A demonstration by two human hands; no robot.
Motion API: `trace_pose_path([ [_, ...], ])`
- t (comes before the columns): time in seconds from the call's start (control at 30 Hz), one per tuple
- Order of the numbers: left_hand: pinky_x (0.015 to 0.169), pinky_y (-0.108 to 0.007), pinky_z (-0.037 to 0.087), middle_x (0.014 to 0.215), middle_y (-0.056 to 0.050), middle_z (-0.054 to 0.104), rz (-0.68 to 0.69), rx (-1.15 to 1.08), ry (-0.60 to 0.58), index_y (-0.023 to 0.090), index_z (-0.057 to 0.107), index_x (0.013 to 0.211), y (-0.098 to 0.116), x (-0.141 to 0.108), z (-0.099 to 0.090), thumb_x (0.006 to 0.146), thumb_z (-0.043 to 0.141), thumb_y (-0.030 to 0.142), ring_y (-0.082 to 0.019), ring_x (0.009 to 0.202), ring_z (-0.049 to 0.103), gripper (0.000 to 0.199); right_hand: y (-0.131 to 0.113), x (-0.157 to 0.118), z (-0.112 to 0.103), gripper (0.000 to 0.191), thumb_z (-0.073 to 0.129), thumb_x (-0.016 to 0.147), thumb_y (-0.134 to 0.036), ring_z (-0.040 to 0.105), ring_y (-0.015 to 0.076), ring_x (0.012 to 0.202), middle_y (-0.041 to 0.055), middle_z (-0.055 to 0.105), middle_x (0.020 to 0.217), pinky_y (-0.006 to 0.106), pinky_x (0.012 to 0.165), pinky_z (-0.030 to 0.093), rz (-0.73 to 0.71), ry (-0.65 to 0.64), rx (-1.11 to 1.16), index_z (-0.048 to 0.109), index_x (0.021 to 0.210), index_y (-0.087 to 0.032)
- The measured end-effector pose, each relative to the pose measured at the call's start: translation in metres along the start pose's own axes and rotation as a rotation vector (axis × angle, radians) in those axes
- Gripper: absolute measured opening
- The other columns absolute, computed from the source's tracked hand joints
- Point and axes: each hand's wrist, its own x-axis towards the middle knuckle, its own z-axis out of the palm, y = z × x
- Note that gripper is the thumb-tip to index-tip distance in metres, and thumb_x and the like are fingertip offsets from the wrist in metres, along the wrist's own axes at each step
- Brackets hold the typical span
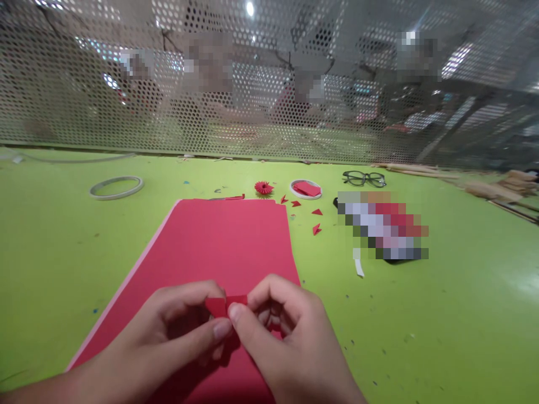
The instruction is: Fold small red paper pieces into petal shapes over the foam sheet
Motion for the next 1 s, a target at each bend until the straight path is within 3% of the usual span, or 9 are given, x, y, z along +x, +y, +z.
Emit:
trace_pose_path([
  [0.1,0.060,-0.025,0.040,0.063,0.003,0.056,-0.023,-0.013,-0.014,0.018,0.058,0.072,-0.0023,-0.0012,-0.0002,0.082,0.062,0.029,-0.014,0.063,0.049,0.016,-0.0002,-0.0007,0.0002,0.021,0.067,0.074,-0.032,0.042,0.0130,0.056,-0.0055,0.047,0.057,0.026,0.054,0.035,-0.015,-0.034,0.005,0.053,0.062,-0.023],
  [0.3,0.045,-0.022,0.025,0.052,0.010,0.038,0.002,0.025,0.002,0.021,0.047,0.064,-0.0027,-0.0002,0.0044,0.080,0.061,0.027,-0.009,0.048,0.030,0.021,0.0013,0.0001,0.0011,0.006,0.064,0.072,-0.027,0.051,0.0160,0.060,-0.0037,0.053,0.059,0.027,0.057,0.041,-0.092,-0.014,-0.049,0.061,0.069,-0.024],
  [0.47,0.055,-0.025,0.036,0.059,0.005,0.050,0.082,0.026,0.135,0.019,0.054,0.066,-0.0001,0.0033,0.0022,0.082,0.060,0.025,-0.012,0.057,0.043,0.018,0.0042,0.0032,-0.0004,0.015,0.066,0.074,-0.029,0.048,0.0147,0.055,-0.0038,0.051,0.056,0.027,0.052,0.039,-0.138,0.038,-0.136,0.057,0.063,-0.024],
  [0.63,0.059,-0.028,0.040,0.062,0.002,0.058,0.067,0.003,0.124,0.019,0.058,0.069,0.0015,0.0035,-0.0003,0.085,0.057,0.027,-0.014,0.061,0.050,0.018,0.0062,0.0042,-0.0034,0.020,0.061,0.081,-0.032,0.055,0.0174,0.062,-0.0001,0.059,0.062,0.028,0.055,0.039,-0.241,0.022,-0.281,0.058,0.063,-0.024],
  [0.8,0.055,-0.026,0.036,0.059,0.004,0.050,0.105,0.147,0.145,0.021,0.053,0.065,0.0025,0.0026,0.0022,0.085,0.052,0.029,-0.014,0.057,0.044,0.022,0.0038,0.0026,-0.0066,0.023,0.058,0.084,-0.034,0.054,0.0170,0.061,-0.0012,0.060,0.062,0.029,0.058,0.039,-0.231,-0.008,-0.319,0.062,0.064,-0.023],
  [1.0,0.053,-0.027,0.032,0.058,0.004,0.044,0.115,0.279,0.143,0.023,0.047,0.064,0.0024,0.0011,0.0026,0.086,0.048,0.032,-0.015,0.056,0.039,0.024,0.0020,0.0025,-0.0073,0.021,0.063,0.081,-0.032,0.050,0.0149,0.058,-0.0017,0.061,0.060,0.027,0.055,0.038,-0.127,-0.039,-0.129,0.066,0.063,-0.021],
])
